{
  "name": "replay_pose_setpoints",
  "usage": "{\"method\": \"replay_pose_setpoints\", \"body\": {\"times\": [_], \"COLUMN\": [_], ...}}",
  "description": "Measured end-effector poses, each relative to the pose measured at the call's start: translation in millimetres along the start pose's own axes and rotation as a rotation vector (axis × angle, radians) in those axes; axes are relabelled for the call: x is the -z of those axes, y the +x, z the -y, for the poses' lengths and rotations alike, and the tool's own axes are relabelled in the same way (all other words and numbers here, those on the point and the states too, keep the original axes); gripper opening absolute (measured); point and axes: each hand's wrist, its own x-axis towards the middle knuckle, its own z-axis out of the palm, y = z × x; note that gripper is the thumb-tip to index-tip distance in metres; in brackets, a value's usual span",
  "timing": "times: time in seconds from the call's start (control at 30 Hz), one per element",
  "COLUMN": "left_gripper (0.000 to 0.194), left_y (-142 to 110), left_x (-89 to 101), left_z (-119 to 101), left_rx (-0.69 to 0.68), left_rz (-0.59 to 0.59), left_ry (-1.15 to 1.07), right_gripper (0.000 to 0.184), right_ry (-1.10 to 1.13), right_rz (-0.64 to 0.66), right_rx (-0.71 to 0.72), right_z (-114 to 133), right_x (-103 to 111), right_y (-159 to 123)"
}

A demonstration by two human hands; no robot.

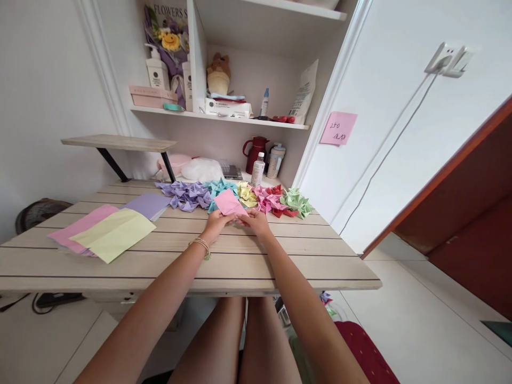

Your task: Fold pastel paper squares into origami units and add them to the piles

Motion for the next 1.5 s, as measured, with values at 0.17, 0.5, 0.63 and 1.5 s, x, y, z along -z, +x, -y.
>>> {"method": "replay_pose_setpoints", "body": {"times": [0.17,0.5,0.63,1.5], "left_gripper": [0.037,0.038,0.042,0.037], "left_y": [-0.2,-2.4,2.1,4.5], "left_x": [2.1,-1.8,-0.5,2.6], "left_z": [-3.5,-10.9,-6.0,-2.6], "left_rx": [0.060,-0.048,-0.133,-0.011], "left_rz": [0.001,0.073,0.048,0.038], "left_ry": [-0.020,-0.091,0.028,0.057], "right_gripper": [0.035,0.040,0.058,0.039], "right_ry": [0.057,-0.483,-0.507,-0.147], "right_rz": [-0.013,-0.170,0.003,-0.056], "right_rx": [-0.003,0.301,0.377,0.078], "right_z": [-1.5,-2.7,6.5,1.6], "right_x": [0.6,14.7,16.2,10.3], "right_y": [4.6,4.1,-0.1,5.2]}}
